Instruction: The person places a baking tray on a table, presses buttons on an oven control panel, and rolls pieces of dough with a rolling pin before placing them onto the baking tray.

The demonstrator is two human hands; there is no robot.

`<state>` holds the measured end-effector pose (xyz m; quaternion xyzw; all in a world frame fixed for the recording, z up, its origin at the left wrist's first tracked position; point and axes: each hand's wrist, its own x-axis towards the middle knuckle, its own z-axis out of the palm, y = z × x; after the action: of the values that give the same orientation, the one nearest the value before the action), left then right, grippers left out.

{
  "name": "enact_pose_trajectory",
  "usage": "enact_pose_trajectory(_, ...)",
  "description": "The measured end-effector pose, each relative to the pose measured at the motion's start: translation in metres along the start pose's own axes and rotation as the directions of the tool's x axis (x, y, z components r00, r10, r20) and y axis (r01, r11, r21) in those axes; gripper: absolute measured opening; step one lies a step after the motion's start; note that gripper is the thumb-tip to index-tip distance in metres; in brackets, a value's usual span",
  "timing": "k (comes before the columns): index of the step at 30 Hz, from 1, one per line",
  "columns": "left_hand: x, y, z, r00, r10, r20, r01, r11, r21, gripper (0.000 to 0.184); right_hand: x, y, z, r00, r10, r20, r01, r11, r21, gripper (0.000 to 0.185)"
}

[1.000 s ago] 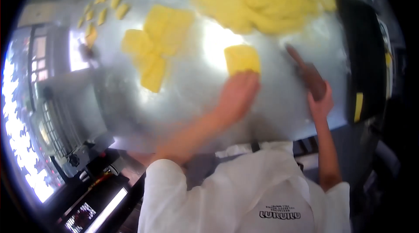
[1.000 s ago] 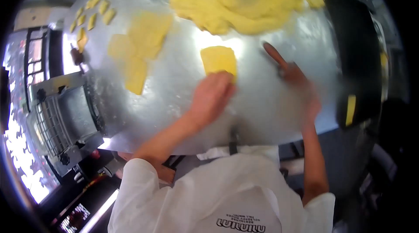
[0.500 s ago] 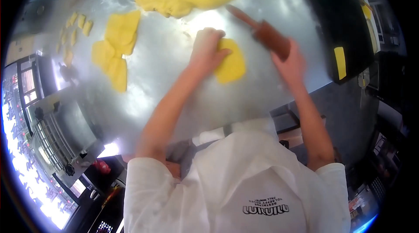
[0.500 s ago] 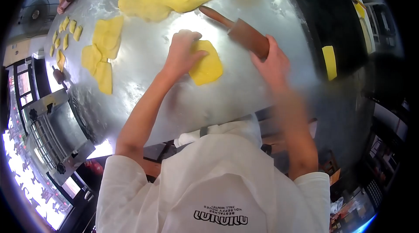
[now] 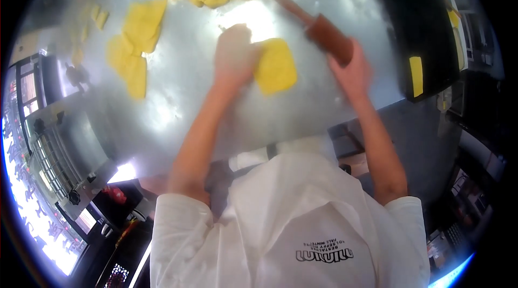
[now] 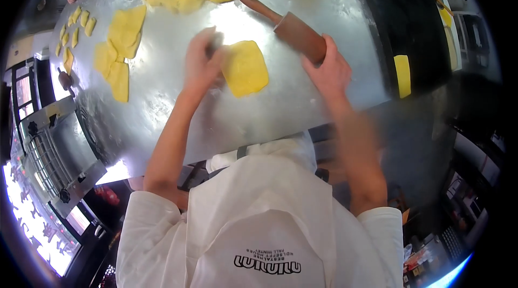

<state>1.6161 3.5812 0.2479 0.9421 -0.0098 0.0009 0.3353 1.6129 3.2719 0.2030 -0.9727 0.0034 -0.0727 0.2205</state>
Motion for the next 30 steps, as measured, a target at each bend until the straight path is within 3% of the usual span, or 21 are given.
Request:
enact_pose_trajectory(2,-0.018,-0.003,0.007,0.995,0.041,-0.086,-0.04,0.999,0.014,0.066,0.001,-0.002,0.0,1.0,0.002,-0.001,-0.002,1.0,-0.002,0.074)
enact_pose_trajectory(4,-0.044,0.0,0.023,0.954,0.261,-0.15,-0.255,0.965,0.061,0.08,-0.001,-0.004,-0.001,1.0,0.018,0.015,-0.018,1.0,0.007,0.073)
enact_pose_trajectory(5,-0.056,0.007,0.027,0.962,0.274,-0.016,-0.273,0.962,0.023,0.092,-0.001,-0.002,0.0,1.0,0.002,0.006,-0.002,1.0,0.002,0.074)
enact_pose_trajectory(8,-0.058,0.016,0.042,0.926,0.341,0.161,-0.338,0.94,-0.045,0.099,-0.001,0.0,0.002,0.999,-0.03,-0.01,0.03,0.999,-0.009,0.074)
enact_pose_trajectory(14,-0.043,-0.002,0.054,0.858,0.437,0.27,-0.484,0.863,0.143,0.09,-0.004,0.004,0.005,0.998,-0.054,-0.03,0.054,0.998,0.012,0.073)
enact_pose_trajectory(20,-0.048,0.004,0.063,0.87,0.412,0.27,-0.473,0.851,0.229,0.083,0.001,0.005,0.006,0.997,-0.066,-0.033,0.067,0.997,0.044,0.074)
enact_pose_trajectory(23,-0.063,0.016,0.061,0.908,0.385,0.168,-0.402,0.912,0.084,0.077,0.002,-0.001,0.002,1.0,-0.02,-0.003,0.021,0.996,0.089,0.074)
enact_pose_trajectory(25,-0.065,0.006,0.06,0.96,0.262,-0.098,-0.263,0.965,0.009,0.072,0.0,-0.011,-0.007,0.99,0.084,0.114,-0.094,0.992,0.088,0.072)
enact_pose_trajectory(26,-0.064,0.001,0.06,0.956,0.189,-0.225,-0.204,0.978,-0.042,0.069,-0.006,-0.014,-0.004,0.985,0.097,0.143,-0.137,0.941,0.309,0.069)
enact_pose_trajectory(27,-0.06,-0.004,0.062,0.956,0.022,-0.294,-0.083,0.977,-0.196,0.068,-0.015,-0.016,0.001,0.979,0.106,0.172,-0.181,0.841,0.51,0.067)
enact_pose_trajectory(29,-0.048,-0.004,0.062,0.905,-0.267,-0.33,0.093,0.883,-0.46,0.065,-0.03,-0.052,-0.027,0.86,0.253,0.443,-0.498,0.606,0.621,0.061)
enact_pose_trajectory(30,-0.043,-0.005,0.061,0.868,-0.379,-0.321,0.146,0.813,-0.564,0.064,-0.043,-0.063,-0.023,0.836,0.294,0.463,-0.546,0.529,0.65,0.061)
